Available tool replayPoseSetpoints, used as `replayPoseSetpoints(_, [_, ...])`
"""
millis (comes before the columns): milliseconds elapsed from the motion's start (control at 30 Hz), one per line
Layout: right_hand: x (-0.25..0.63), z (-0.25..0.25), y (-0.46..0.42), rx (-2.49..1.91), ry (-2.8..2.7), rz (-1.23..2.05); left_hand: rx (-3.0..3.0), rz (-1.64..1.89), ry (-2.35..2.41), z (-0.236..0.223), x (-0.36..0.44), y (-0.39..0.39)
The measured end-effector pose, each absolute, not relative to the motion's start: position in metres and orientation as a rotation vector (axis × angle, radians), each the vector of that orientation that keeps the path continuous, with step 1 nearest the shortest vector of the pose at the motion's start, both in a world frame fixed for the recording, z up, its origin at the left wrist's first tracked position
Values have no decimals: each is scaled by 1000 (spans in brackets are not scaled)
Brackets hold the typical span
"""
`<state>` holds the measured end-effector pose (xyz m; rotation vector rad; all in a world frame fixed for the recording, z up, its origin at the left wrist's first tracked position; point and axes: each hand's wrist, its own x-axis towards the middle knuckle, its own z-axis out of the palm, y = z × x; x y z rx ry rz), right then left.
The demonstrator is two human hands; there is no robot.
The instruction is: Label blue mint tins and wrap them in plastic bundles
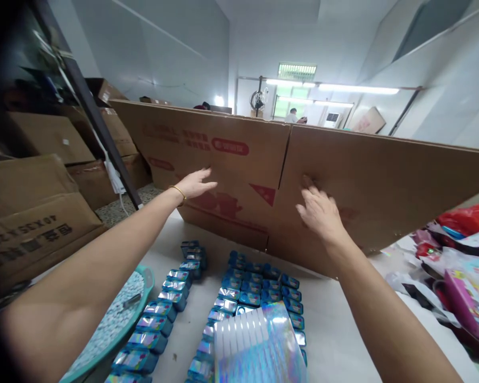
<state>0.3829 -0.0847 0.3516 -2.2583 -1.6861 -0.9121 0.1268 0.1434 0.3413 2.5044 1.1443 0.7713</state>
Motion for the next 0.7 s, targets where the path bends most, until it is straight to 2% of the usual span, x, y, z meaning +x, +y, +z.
replayPoseSetpoints(167, [403, 332, -88, -2111, -1726, -859, 2426, 796, 948, 312, 121, 127])
replayPoseSetpoints(433, [373, 261, -145, -1908, -1836, -624, 2210, 755, 871, 214, 69, 69])
replayPoseSetpoints(567, [361, 203, -183, -1920, -1739, -488, 2083, 650, 998, 146, 42, 19])
replayPoseSetpoints(700, [336, 115, -221, -1951, -1716, -256, 1953, 440, 991, 79, 27, -40])
